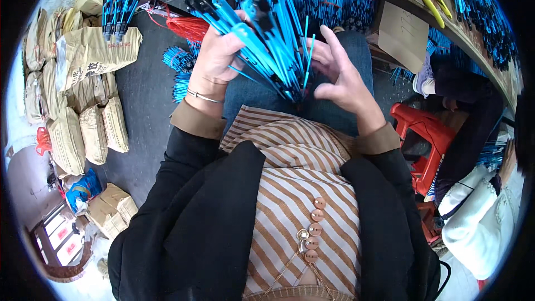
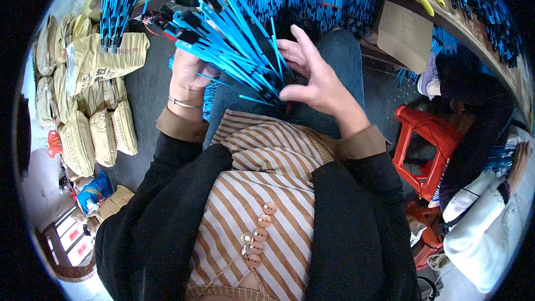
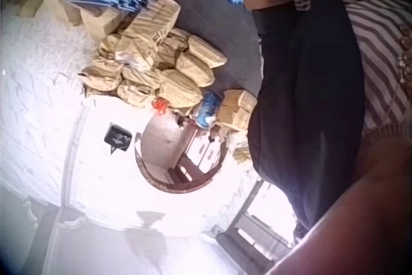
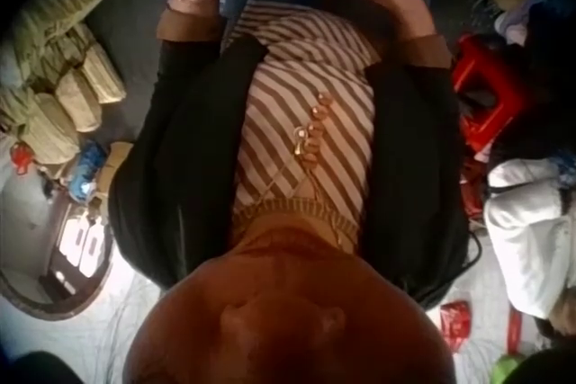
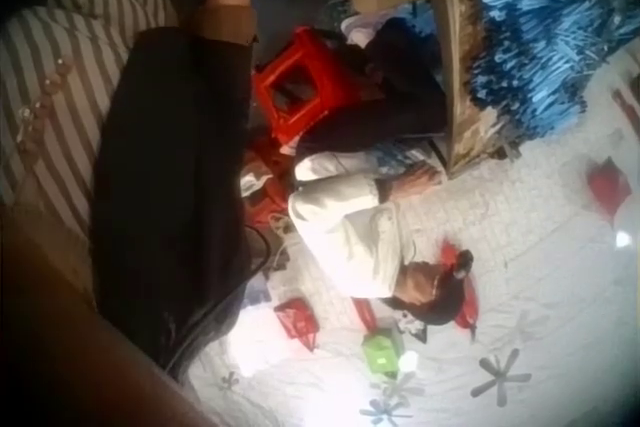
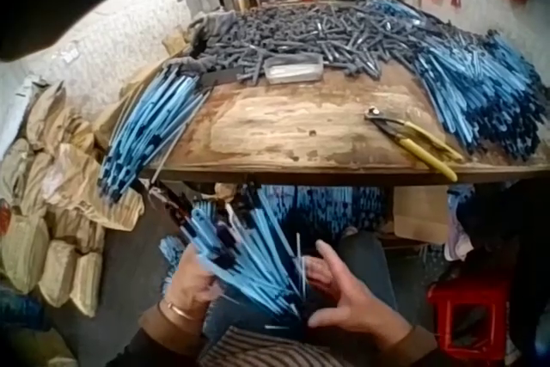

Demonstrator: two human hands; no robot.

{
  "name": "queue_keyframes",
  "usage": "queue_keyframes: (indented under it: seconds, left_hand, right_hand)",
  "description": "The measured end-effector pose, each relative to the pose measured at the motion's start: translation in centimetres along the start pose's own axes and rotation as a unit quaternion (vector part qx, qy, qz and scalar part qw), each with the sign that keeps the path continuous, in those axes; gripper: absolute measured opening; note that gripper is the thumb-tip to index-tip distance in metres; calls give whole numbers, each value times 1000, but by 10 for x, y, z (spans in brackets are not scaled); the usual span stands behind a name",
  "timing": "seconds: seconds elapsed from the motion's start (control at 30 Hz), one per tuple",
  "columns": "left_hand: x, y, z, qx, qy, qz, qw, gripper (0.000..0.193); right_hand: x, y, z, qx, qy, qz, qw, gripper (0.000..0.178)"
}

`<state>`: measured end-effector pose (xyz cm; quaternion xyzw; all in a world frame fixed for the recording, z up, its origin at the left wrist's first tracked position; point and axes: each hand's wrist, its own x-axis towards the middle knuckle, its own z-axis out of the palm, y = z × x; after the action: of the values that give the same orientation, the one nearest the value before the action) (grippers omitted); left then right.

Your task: Assembling small blue plastic components into black connector blocks at a manufacturing workbench.

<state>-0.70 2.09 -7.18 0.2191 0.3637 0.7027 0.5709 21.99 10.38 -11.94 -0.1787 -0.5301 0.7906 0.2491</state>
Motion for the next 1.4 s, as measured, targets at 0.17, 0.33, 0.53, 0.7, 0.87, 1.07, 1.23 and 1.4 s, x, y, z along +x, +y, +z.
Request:
queue_keyframes:
  seconds: [0.17,0.33,0.53,0.7,0.87,1.07,1.23,1.4]
  left_hand:
    - [1,-1,-29,-13,23,21,999,22]
    - [-7,3,-6,-35,17,24,999,21]
    - [-8,5,-12,-101,-18,4,995,24]
    - [-13,7,-7,190,-36,175,965,23]
    - [5,34,4,269,-237,73,931,23]
    - [3,57,45,284,-192,154,927,22]
    - [9,74,35,213,-71,224,948,25]
    - [10,87,31,303,-88,203,927,24]
  right_hand:
    - [0,11,-10,-169,-106,69,977,57]
    - [6,7,-16,-353,-194,30,915,35]
    - [-2,-30,-9,-321,-188,152,916,23]
    - [-12,-45,-19,-478,-150,-81,862,25]
    - [-19,-90,-37,-628,-167,-89,755,23]
    - [-34,-135,-46,-700,-118,-198,675,18]
    - [-58,-172,-27,-573,-127,-63,807,22]
    - [-83,-212,-12,-492,-132,186,840,23]
